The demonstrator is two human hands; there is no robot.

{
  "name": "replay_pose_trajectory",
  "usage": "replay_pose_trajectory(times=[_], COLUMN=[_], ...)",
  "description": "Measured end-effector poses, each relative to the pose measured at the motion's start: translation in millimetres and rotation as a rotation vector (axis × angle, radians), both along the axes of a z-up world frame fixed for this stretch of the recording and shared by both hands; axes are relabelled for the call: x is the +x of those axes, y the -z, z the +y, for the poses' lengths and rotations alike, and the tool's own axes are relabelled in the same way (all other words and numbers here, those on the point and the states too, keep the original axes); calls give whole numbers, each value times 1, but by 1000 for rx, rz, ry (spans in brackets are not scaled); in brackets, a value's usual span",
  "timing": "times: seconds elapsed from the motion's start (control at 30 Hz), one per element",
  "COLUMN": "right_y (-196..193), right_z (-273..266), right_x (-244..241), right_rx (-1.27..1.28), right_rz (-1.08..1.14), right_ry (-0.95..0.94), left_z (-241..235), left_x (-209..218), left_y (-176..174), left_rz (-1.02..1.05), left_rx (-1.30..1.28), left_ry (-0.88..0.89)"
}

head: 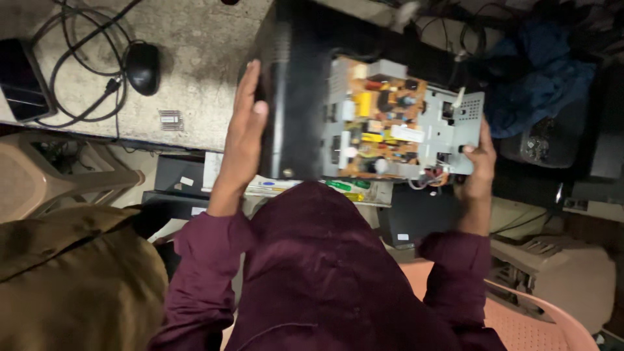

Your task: The person works on the internal circuit board of a CRT television, using a screwdriver to loosen screws and remove the board. They then disconnect wires and set the board aside, leaving the chassis empty.

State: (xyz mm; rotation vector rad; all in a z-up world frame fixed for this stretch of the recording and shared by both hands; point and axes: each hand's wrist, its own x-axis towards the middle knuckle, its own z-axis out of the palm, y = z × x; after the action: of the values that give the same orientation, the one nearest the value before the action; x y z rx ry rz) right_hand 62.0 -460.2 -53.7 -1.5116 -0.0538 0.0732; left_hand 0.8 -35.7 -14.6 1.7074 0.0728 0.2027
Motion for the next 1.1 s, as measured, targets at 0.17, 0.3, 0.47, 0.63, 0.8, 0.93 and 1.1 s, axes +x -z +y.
replay_pose_trajectory(times=[0.17,0.3,0.47,0.63,0.8,0.93,1.1], right_y=[-24,-35,-43,-46,-45,-47,-56], right_z=[51,78,98,105,108,109,115], right_x=[-11,-12,-18,-21,-20,-27,-26], right_rx=[-164,-225,-389,-390,-380,-411,-370], right_rz=[-37,-93,-123,-132,-156,-180,-127], right_ry=[7,-16,-4,-18,-18,-19,-13], left_z=[39,56,67,72,73,72,71], left_x=[-3,-5,-6,-6,-7,-11,-15], left_y=[43,74,96,106,110,107,93], left_rz=[14,-15,50,21,14,1,-2], left_rx=[-223,-357,-528,-543,-608,-592,-535], left_ry=[-5,-19,-63,-50,-53,-45,-75])
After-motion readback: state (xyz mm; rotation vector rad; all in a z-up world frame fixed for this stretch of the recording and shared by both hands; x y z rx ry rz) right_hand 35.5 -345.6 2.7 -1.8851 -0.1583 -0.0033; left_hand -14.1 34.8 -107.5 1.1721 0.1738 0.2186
